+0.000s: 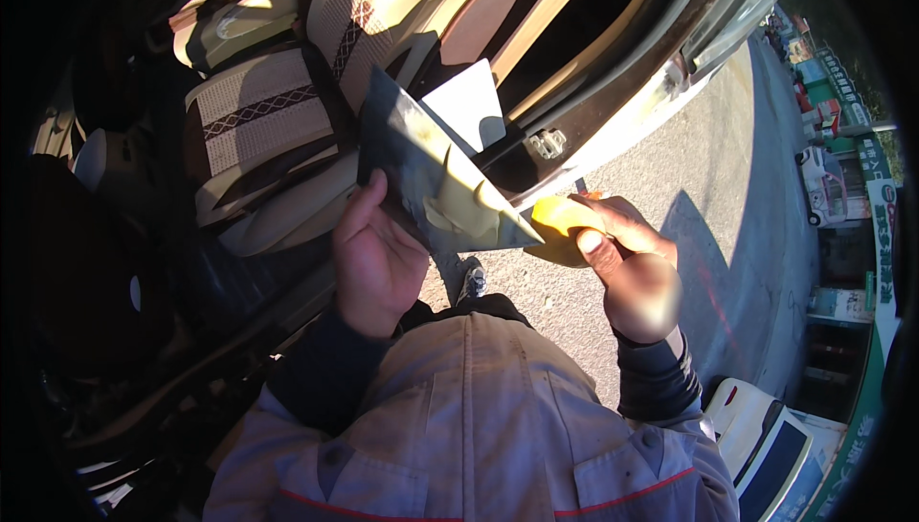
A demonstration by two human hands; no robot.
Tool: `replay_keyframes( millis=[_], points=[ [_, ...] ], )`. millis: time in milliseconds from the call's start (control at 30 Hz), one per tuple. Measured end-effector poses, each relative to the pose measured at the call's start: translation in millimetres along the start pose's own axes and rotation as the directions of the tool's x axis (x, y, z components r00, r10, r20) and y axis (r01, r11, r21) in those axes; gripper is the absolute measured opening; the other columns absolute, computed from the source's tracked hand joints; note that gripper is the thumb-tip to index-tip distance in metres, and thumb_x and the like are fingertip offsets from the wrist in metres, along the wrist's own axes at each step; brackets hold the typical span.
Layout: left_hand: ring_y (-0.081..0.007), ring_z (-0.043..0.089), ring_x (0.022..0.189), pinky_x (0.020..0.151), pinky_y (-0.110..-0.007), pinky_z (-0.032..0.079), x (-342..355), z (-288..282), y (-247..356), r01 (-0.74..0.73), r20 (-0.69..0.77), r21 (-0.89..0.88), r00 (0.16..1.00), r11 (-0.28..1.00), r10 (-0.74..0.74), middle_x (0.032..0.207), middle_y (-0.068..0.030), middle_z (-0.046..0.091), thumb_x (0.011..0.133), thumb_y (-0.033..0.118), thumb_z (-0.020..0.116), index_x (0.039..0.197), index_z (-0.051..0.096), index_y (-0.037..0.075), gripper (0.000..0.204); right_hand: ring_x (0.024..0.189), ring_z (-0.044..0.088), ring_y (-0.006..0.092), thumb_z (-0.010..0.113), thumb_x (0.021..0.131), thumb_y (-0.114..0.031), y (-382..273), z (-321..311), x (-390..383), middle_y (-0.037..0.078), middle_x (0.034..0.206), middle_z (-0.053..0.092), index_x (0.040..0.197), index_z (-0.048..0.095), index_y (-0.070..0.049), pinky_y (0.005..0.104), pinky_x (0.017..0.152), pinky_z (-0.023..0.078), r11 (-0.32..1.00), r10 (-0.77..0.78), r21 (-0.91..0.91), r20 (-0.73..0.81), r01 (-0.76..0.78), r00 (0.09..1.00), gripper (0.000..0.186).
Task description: The person applies a beige filler paste to the rear quarter panel and trunk area of a brown car using a metal spreader and a yellow sponge. They repeatedly scoop filler from a container and smooth it onto the car's surface.
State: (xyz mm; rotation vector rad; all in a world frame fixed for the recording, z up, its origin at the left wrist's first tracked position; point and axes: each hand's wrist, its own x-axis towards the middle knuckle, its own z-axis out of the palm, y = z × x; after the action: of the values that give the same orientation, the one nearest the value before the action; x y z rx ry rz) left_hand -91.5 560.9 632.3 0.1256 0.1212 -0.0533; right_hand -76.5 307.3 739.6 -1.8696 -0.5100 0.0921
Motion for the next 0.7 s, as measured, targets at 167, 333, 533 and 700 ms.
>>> replay_keyframes(
  millis=[167, 333, 533, 700],
  points=[
    [-0.0243, 0.063, 0.127, 0.11, -0.042, 0.048, -1, 3, -3, -0.02, -0.044, 0.027, 0.999, 0.999, 0.021, 0.138, -0.0103, 0.065, 0.108, 0.023, 0.048, 0.143, 0.053, 0.004, 0.04, 0.107, 0.069, 0.0218, 0.069, 0.098, -0.001, 2, 0, -3, 0.016, 0.117, 0.072, 0.132, 0.069, -0.001, 0.0301, 0.094, 0.052, 0.99, -0.03, 0.137, -0.013, 0.032, 0.999, 0.034],
    [-0.0238, 0.065, 0.124, 0.109, -0.042, 0.049, 1, 3, 3, -0.022, 0.003, 0.011, 1.0, 1.0, 0.022, 0.137, -0.0097, 0.066, 0.108, 0.024, 0.048, 0.142, 0.054, 0.005, 0.039, 0.103, 0.069, 0.0223, 0.07, 0.097, -0.001, 4, 2, 1, 0.015, 0.116, 0.072, 0.13, 0.071, -0.004, 0.0317, 0.09, 0.054, 1.0, 0.019, -0.011, 0.12, -0.018, 0.993, 0.032],
    [-0.0244, 0.065, 0.124, 0.108, -0.042, 0.05, 0, 1, 0, 0.016, -0.059, -0.018, 0.998, 1.0, -0.017, 0.136, -0.0107, 0.067, 0.108, 0.024, 0.048, 0.14, 0.055, 0.005, 0.038, 0.111, 0.067, 0.0259, 0.067, 0.099, -0.001, 12, -1, 4, 0.018, 0.119, 0.071, 0.129, 0.069, 0.001, 0.0355, 0.098, 0.052, 0.925, -0.042, 0.378, 0.02, 0.031, 0.999, 0.03],
    [-0.025, 0.065, 0.123, 0.108, -0.043, 0.05, 1, 1, 6, 0.019, -0.029, -0.011, 0.999, 1.0, -0.019, 0.135, -0.0112, 0.067, 0.108, 0.025, 0.048, 0.139, 0.055, 0.005, 0.038, 0.117, 0.068, 0.029, 0.065, 0.098, 0.005, 16, 1, 4, 0.02, 0.124, 0.069, 0.131, 0.068, -0.001, 0.0375, 0.1, 0.053, 0.929, -0.009, 0.368, 0.125, -0.038, 0.992, 0.034]
  ],
)
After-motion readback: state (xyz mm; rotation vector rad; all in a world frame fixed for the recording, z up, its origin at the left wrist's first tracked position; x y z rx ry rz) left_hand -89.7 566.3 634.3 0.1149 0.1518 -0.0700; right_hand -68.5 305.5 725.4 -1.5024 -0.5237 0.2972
